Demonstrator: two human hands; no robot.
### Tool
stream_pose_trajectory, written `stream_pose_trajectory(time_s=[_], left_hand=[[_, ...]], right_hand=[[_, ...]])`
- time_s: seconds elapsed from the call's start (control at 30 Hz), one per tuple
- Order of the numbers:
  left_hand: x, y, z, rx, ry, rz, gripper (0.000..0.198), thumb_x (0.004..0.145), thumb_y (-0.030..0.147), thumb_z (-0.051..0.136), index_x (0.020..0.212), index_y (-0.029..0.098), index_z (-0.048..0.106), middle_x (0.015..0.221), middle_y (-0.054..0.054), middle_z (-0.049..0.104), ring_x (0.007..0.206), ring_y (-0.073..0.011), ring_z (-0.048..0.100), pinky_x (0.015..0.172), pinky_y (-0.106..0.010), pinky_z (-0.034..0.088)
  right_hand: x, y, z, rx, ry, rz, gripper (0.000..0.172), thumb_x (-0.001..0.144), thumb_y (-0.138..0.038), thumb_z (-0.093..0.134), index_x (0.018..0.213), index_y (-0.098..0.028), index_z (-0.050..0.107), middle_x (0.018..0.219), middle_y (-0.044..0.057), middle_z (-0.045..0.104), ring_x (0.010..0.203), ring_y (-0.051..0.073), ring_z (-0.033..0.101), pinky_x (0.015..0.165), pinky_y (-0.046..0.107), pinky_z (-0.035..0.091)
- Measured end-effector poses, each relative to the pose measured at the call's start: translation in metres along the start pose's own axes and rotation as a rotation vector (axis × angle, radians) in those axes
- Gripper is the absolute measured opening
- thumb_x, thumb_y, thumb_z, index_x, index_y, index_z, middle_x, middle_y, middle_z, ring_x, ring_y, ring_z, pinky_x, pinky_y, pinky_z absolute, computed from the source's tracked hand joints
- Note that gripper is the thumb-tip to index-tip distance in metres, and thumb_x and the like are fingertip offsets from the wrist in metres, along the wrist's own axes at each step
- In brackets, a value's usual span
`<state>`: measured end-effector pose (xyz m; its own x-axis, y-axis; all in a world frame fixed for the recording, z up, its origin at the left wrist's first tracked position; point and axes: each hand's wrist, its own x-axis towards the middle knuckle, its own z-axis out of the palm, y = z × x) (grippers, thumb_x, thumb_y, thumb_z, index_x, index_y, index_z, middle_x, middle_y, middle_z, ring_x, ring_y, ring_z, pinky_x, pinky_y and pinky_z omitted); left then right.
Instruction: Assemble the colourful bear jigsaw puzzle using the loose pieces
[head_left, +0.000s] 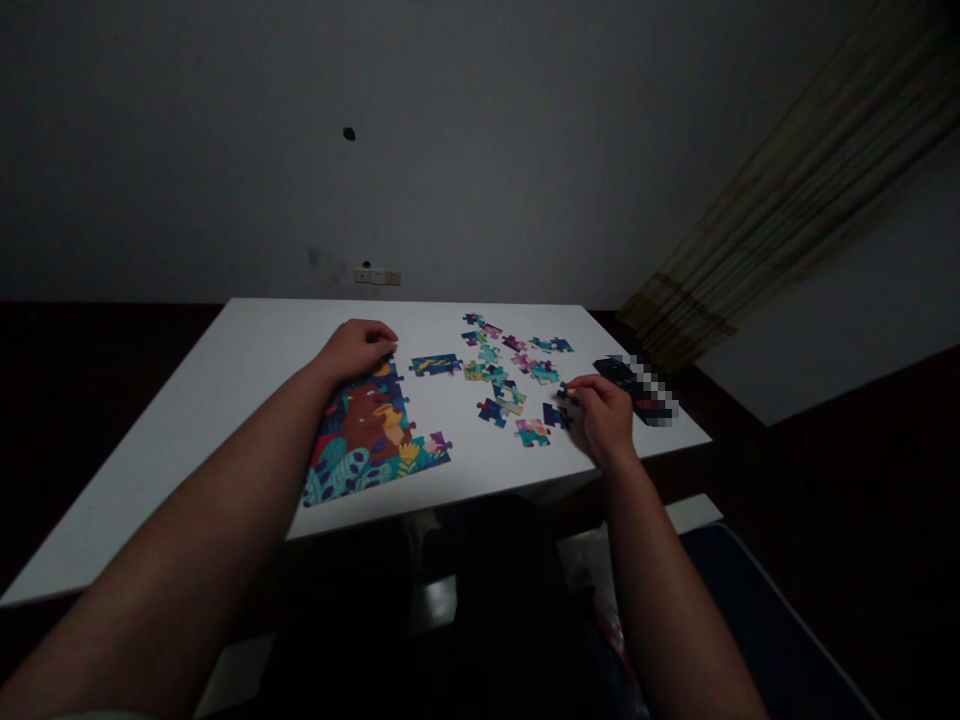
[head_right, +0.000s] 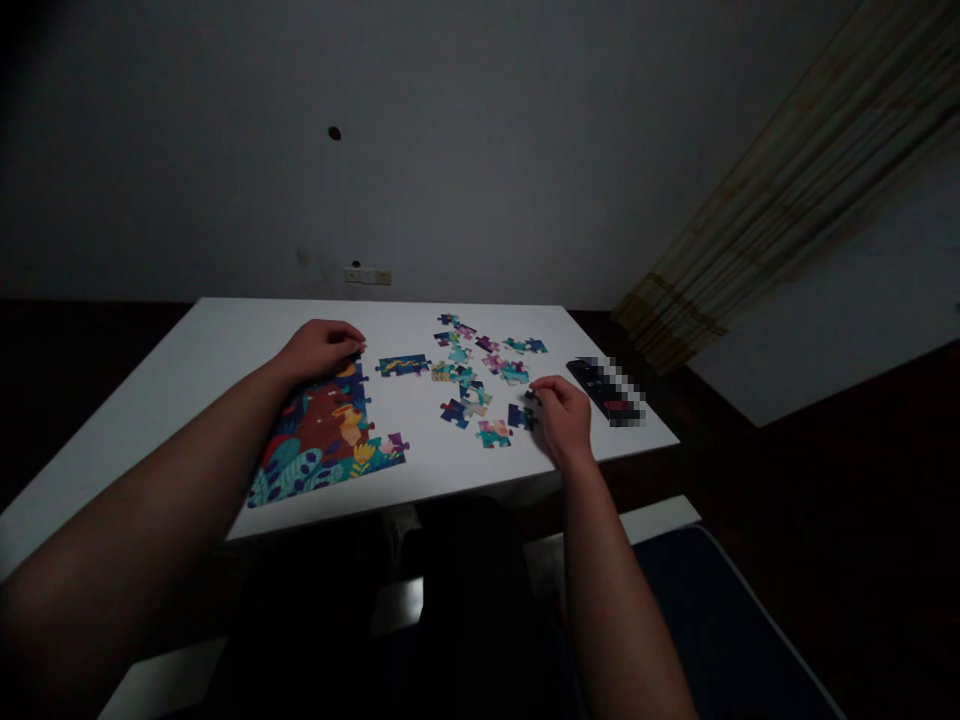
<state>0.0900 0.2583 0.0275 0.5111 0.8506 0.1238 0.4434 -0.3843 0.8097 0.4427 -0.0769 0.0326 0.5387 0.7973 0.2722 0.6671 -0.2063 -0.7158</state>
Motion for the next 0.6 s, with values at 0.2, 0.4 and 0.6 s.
stream_pose_trajectory(time_s=[0.2,0.4,0.6], left_hand=[[-0.002,-0.003,0.000,-0.041,-0.011,-0.034,0.024,0.085,0.041,0.092,0.102,0.024,0.094,0.095,-0.009,0.092,0.079,-0.0246,0.077,0.073,-0.035,0.059],[0.001,-0.006,0.000,-0.016,-0.005,-0.014,0.027,0.084,0.042,0.091,0.102,0.023,0.095,0.096,-0.009,0.092,0.084,-0.0258,0.079,0.077,-0.035,0.061],[0.003,-0.009,0.003,0.001,-0.009,-0.002,0.024,0.088,0.039,0.088,0.103,0.022,0.095,0.092,-0.009,0.090,0.083,-0.0265,0.079,0.080,-0.038,0.062]], right_hand=[[-0.019,-0.019,-0.016,-0.016,-0.223,-0.083,0.021,0.097,-0.055,0.091,0.115,-0.050,0.100,0.134,0.011,0.096,0.145,0.053,0.085,0.129,0.075,0.071],[-0.034,-0.018,-0.018,-0.268,-0.364,-0.304,0.027,0.102,-0.049,0.095,0.129,-0.051,0.101,0.161,0.011,0.088,0.166,0.056,0.074,0.144,0.088,0.057],[-0.040,-0.013,-0.008,-0.236,-0.372,-0.340,0.020,0.110,-0.041,0.083,0.126,-0.039,0.094,0.148,0.016,0.090,0.151,0.051,0.081,0.135,0.079,0.064]])
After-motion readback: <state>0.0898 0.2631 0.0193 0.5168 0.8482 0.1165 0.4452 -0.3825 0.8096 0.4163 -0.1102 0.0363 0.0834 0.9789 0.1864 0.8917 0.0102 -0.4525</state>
